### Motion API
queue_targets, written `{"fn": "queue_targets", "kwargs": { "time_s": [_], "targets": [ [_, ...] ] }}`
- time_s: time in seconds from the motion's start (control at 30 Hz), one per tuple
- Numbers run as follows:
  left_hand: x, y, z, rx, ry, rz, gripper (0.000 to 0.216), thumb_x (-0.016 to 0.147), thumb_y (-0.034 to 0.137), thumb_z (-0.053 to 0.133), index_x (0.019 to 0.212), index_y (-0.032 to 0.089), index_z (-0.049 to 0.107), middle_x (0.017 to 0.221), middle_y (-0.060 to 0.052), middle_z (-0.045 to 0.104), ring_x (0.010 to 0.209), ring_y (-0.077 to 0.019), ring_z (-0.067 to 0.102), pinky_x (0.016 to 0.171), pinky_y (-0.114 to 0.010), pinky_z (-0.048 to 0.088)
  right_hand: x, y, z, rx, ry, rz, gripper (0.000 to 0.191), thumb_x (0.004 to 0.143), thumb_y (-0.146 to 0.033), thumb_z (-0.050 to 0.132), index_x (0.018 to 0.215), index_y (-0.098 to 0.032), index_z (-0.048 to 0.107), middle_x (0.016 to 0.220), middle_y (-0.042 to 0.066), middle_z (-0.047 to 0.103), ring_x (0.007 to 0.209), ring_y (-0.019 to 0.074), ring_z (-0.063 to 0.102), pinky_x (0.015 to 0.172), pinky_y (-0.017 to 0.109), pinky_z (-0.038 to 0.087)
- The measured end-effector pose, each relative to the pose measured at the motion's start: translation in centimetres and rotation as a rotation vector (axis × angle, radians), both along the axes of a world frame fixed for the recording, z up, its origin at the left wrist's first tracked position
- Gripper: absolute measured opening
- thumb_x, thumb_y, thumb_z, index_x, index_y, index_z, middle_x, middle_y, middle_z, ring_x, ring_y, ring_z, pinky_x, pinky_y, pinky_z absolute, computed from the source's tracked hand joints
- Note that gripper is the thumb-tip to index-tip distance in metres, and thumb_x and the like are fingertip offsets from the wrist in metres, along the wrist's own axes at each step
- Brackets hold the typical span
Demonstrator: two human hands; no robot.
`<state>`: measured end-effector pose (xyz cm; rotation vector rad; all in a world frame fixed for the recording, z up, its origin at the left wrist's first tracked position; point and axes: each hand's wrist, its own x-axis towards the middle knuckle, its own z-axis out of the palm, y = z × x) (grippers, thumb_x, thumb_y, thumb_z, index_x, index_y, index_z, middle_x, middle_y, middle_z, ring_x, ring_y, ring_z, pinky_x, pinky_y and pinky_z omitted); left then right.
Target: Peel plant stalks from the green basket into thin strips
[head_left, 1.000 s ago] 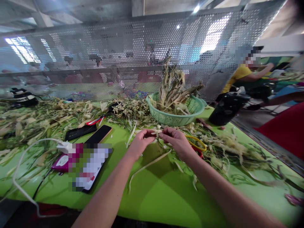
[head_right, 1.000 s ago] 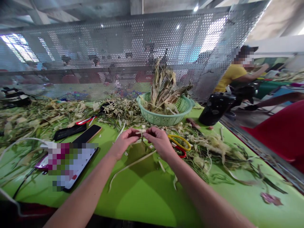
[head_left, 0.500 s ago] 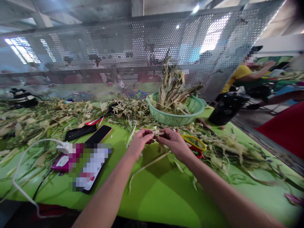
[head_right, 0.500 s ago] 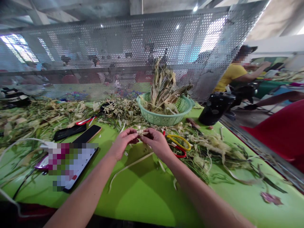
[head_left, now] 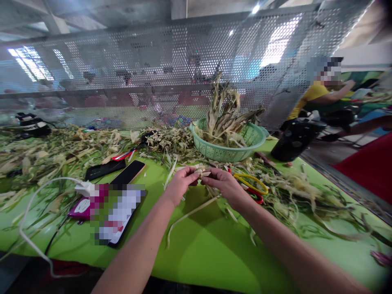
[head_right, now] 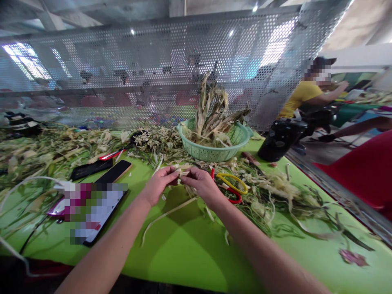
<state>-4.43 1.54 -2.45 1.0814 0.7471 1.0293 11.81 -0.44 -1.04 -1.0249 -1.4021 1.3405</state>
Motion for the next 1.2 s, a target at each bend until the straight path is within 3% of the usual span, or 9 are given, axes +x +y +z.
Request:
{"fn": "queue_targets", "kwargs": {
  "time_s": [0.17,0.43,0.8,1.1,1.2],
  "targets": [
    [-0.1,0.0,-0.1,-0.051,-0.057,-0.007,0.034,0.067,0.039,0.078,0.089,0.015,0.067,0.084,-0.001,0.064,0.07,-0.0092,0.055,0.07,-0.023,0.043,-0.1,-0.2,0.0,-0.104,0.079,0.004,0.033,0.069,-0.044,0.076,0.087,-0.018,0.068,0.081,0.003,0.067,0.073,0.0164,0.06,0.072,0.03,0.046],
    [-0.2,-0.2,0.2,-0.04,-0.001,0.078,0.03,0.069,0.038,0.075,0.086,0.017,0.062,0.083,0.0,0.063,0.074,-0.0118,0.059,0.072,-0.026,0.045,-0.1,0.0,-0.4,0.127,-0.138,-0.138,0.027,0.071,-0.043,0.074,0.078,-0.019,0.062,0.07,-0.001,0.059,0.063,0.0131,0.05,0.059,0.026,0.039],
    [0.1,0.0,-0.4,-0.022,-0.006,0.095,0.03,0.07,0.039,0.075,0.085,0.017,0.061,0.08,0.001,0.063,0.07,-0.0108,0.059,0.07,-0.025,0.044,-0.1,0.0,-1.1,0.243,-0.227,-0.186,0.021,0.075,-0.038,0.071,0.077,-0.02,0.061,0.068,-0.002,0.058,0.063,0.0141,0.051,0.059,0.027,0.039],
    [-0.2,0.0,-0.2,-0.132,-0.136,-0.045,0.034,0.066,0.04,0.079,0.081,0.014,0.062,0.075,0.0,0.06,0.064,-0.0083,0.054,0.064,-0.024,0.044,-0.3,-0.3,0.0,0.059,-0.046,-0.045,0.025,0.07,-0.04,0.075,0.076,-0.019,0.063,0.07,-0.001,0.061,0.065,0.0141,0.053,0.063,0.028,0.044],
    [-0.3,-0.1,0.0,-0.097,-0.11,-0.012,0.033,0.069,0.043,0.076,0.083,0.015,0.063,0.077,0.0,0.061,0.068,-0.0093,0.055,0.066,-0.024,0.044,-0.3,-0.2,0.0,0.024,0.009,-0.054,0.023,0.071,-0.037,0.075,0.077,-0.019,0.063,0.072,-0.001,0.06,0.065,0.0128,0.053,0.062,0.027,0.044]
  ]
}}
